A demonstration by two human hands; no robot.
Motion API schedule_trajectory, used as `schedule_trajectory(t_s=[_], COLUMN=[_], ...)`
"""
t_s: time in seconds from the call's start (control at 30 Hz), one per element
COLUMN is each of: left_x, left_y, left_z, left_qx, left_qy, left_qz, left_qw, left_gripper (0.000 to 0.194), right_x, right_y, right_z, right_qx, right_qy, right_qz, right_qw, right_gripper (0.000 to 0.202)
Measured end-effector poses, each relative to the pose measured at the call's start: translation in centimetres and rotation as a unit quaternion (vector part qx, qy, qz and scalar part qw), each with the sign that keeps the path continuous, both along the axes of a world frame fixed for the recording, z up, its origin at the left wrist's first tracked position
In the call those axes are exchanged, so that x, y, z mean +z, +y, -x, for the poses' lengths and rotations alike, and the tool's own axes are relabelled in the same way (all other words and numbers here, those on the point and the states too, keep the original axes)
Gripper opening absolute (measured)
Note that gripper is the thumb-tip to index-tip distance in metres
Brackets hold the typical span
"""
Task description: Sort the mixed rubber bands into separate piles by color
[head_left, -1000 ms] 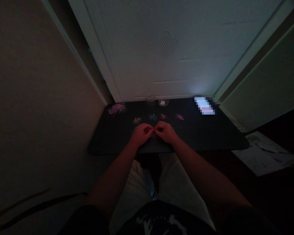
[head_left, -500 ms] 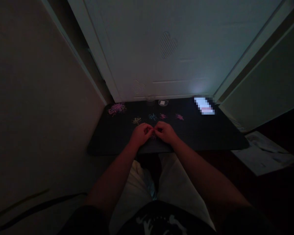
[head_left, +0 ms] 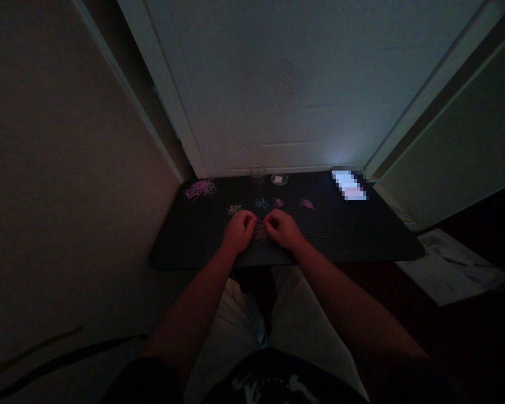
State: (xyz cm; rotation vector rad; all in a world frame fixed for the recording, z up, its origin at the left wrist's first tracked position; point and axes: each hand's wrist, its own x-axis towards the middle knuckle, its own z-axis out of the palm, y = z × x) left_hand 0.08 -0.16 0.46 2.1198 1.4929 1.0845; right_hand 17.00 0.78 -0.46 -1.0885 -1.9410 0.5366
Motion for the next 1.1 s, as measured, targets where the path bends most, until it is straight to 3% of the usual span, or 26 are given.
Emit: schedule_trajectory(t_s=[0.27,0.67,0.87,1.0,1.1], left_x=[-0.32,-0.24,-0.77,-0.61,-0.24], left_y=[0.43,0.33,0.64,0.43,0.17], left_z=[0.57,0.36,0.6,0.37,0.13], left_qx=[0.087,0.022,0.045,0.009,-0.03], left_qy=[-0.07,-0.027,-0.064,-0.047,-0.033], left_qz=[-0.031,0.005,0.021,0.03,0.028], left_qw=[0.993,0.999,0.997,0.998,0.999], left_gripper=[0.015,0.017,0.021,0.019,0.03], right_x=[0.2,0.01,0.01,-0.04,-0.06], right_y=[-0.05,-0.05,0.02,-0.02,-0.11], right_z=[0.04,0.01,-0.25,-0.15,-0.01], right_qx=[-0.009,-0.041,-0.089,-0.065,-0.031], right_qy=[0.002,0.046,0.068,0.042,0.016], right_qz=[0.002,0.031,0.03,0.037,0.038], right_qw=[1.0,0.998,0.993,0.996,0.999], right_gripper=[0.007,0.006,0.008,0.007,0.006])
